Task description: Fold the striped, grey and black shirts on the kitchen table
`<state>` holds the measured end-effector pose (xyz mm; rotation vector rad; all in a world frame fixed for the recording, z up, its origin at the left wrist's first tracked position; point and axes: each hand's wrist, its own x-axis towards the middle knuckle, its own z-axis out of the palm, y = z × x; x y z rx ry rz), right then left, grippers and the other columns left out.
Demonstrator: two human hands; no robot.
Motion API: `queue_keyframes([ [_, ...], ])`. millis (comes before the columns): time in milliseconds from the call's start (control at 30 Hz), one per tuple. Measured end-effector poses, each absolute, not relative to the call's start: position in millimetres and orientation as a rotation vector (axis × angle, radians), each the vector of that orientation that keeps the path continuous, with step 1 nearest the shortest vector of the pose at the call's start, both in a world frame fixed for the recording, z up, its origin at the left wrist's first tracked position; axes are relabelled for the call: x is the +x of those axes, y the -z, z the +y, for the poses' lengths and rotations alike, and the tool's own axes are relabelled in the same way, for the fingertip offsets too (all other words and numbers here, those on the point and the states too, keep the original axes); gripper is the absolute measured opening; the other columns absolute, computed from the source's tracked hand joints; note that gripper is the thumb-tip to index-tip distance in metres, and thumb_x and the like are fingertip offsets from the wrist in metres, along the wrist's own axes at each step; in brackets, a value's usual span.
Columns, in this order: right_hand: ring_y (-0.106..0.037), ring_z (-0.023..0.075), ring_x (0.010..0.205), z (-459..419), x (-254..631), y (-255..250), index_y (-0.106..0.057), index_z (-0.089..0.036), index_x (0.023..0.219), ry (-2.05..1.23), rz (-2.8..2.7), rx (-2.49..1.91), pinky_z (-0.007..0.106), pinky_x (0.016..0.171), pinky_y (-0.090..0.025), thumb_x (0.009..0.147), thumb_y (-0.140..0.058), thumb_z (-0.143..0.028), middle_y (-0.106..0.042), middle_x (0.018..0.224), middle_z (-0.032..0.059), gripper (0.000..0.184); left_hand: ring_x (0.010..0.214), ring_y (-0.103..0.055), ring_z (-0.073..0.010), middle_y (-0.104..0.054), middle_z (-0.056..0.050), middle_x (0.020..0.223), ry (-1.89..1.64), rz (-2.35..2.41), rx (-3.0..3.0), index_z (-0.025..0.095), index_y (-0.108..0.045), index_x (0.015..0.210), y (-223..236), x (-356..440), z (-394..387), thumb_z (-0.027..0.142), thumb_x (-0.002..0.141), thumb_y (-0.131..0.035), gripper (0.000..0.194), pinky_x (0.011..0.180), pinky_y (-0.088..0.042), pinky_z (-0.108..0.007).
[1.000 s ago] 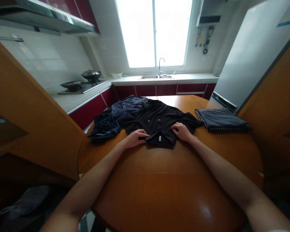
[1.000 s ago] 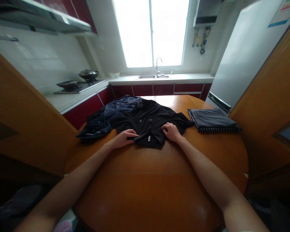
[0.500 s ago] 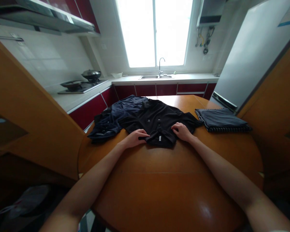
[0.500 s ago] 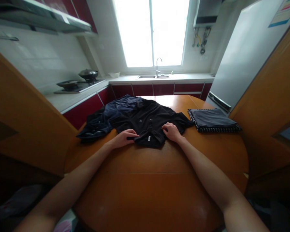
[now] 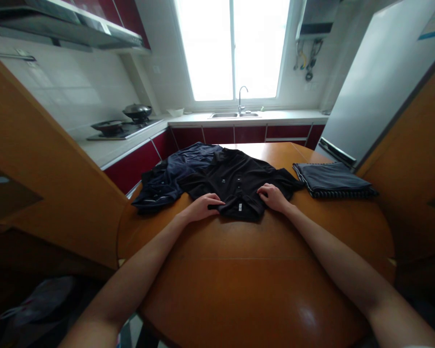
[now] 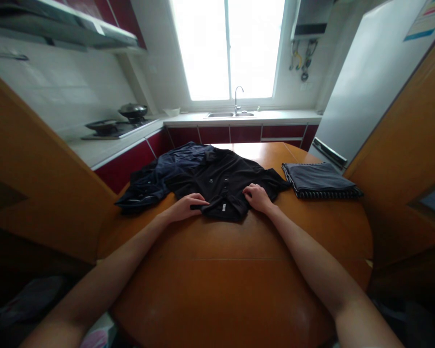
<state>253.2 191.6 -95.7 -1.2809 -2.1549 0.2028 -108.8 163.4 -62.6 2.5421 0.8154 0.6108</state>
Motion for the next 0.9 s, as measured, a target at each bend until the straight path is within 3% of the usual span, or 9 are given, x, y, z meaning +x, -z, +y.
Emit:
queue_keyframes([
  [700,-0.062,0.0208,0.094,192,254,96,-0.074,-0.023,0.091,-0.211,-2.151,-1.277,0.032,0.089,-0.048,0.089,-0.061,-0.016,-0.068,0.096,0.0049,0.014,0.100,-0.064,-0.0199,-0.068,-0.008,0.110,-0.612,0.820,2.541,0.024,-0.073,0.123,62,-108,163,0.034,0.091,-0.070,0.034,0.092,-0.051,-0.032],
  [900,-0.062,0.0209,0.093,179,253,91,-0.072,-0.022,0.093,-0.202,-2.126,-1.185,0.034,0.088,-0.048,0.091,-0.058,-0.014,-0.067,0.096,0.0057,0.016,0.094,-0.065,-0.0179,-0.069,-0.006,0.101,-0.628,0.855,2.574,0.024,-0.076,0.116,62,-106,161,0.034,0.096,-0.064,0.026,0.087,-0.051,-0.028],
])
